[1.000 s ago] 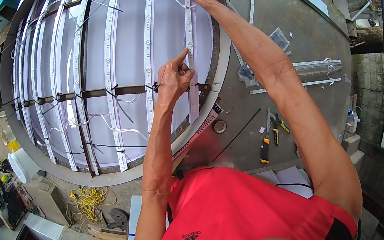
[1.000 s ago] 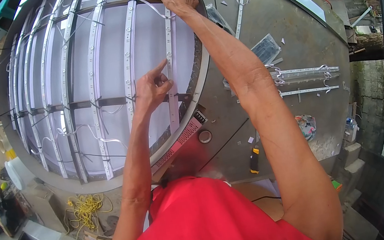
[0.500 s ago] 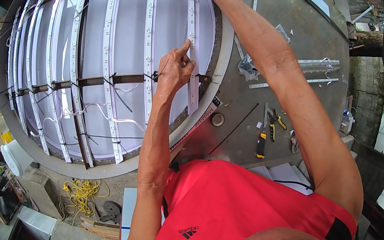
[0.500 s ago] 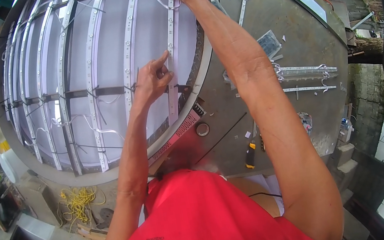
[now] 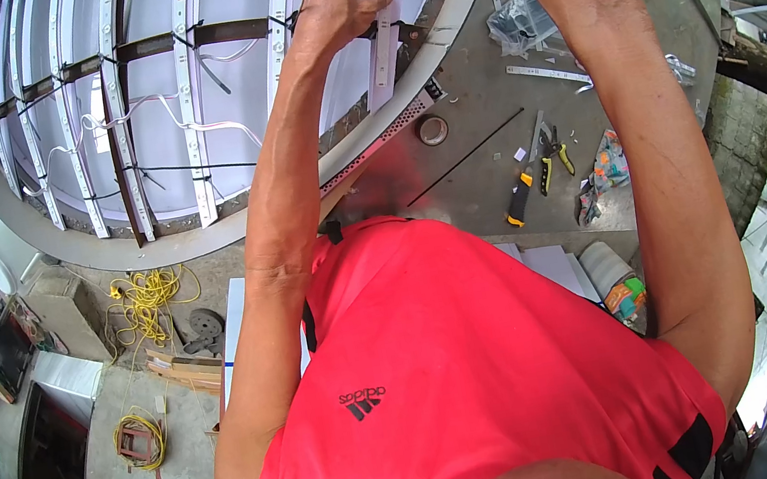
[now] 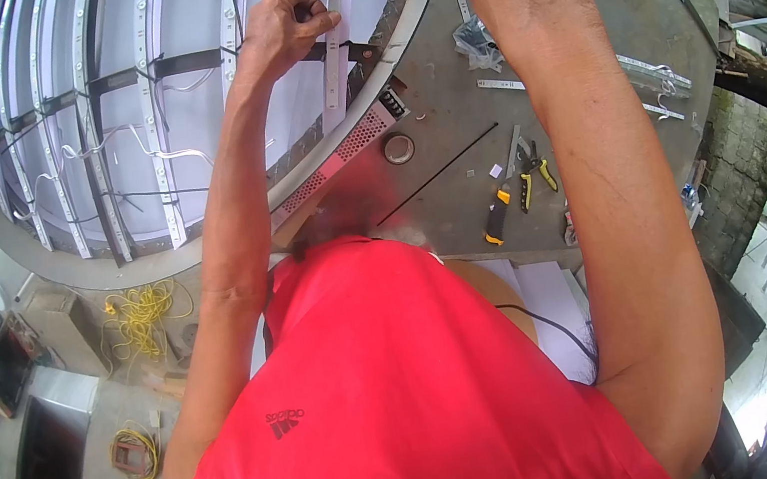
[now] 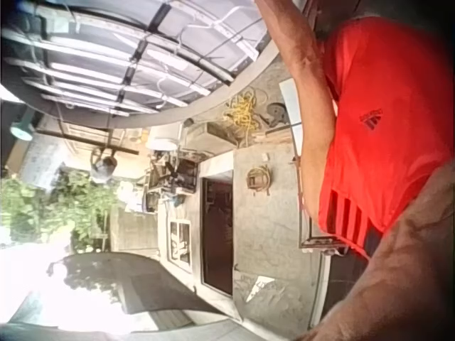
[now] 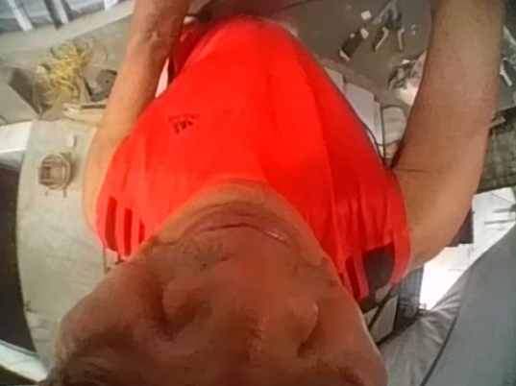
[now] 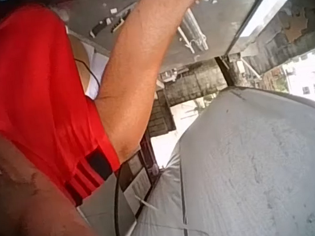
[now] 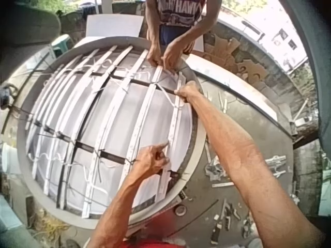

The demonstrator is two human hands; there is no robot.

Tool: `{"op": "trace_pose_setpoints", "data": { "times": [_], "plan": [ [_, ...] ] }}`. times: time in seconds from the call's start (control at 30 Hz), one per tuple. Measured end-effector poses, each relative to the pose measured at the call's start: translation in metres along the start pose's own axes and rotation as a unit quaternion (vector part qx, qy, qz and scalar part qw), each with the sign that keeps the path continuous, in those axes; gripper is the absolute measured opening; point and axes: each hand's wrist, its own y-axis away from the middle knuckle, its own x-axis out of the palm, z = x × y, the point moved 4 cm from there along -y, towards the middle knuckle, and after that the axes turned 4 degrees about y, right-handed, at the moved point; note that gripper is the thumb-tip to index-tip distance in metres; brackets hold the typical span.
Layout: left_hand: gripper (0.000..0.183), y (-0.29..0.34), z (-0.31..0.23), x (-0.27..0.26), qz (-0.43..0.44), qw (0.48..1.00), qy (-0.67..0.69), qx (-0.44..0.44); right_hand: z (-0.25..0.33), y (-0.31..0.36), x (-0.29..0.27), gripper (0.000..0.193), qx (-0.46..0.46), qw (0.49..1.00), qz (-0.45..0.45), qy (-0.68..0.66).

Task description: Wiring and securing LED strips into a circular sign frame.

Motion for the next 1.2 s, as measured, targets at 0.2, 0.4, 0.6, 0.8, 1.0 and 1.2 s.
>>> {"op": "trace_pose_setpoints", "data": {
  "times": [0.2,0.4,0.6,0.8,1.0,1.2],
  "plan": [
    [0.061,-0.013,-0.014,0.013,0.024,0.999,0.011,0.028,0.007,-0.034,0.008,0.044,-0.01,0.999,-0.037,0.019],
    [0.06,0.002,-0.011,-0.004,-0.013,0.998,-0.006,0.056,0.011,-0.147,0.053,0.046,-0.073,0.995,-0.068,0.015],
    [0.06,-0.002,-0.008,-0.002,-0.019,0.997,-0.046,0.066,-0.021,-0.277,0.05,0.042,-0.099,0.991,-0.067,-0.051],
    [0.06,-0.003,-0.02,0.0,-0.012,0.998,-0.018,0.066,-0.041,-0.283,0.041,0.037,-0.111,0.978,-0.128,-0.121],
    [0.06,0.0,-0.013,-0.004,-0.001,0.999,-0.038,0.024,-0.017,-0.252,0.039,0.051,-0.125,0.977,-0.161,-0.059],
    [0.06,-0.002,-0.017,-0.003,0.004,1.0,-0.022,0.018,-0.018,-0.258,0.036,0.058,-0.122,0.981,-0.142,-0.052]
  ]
}}
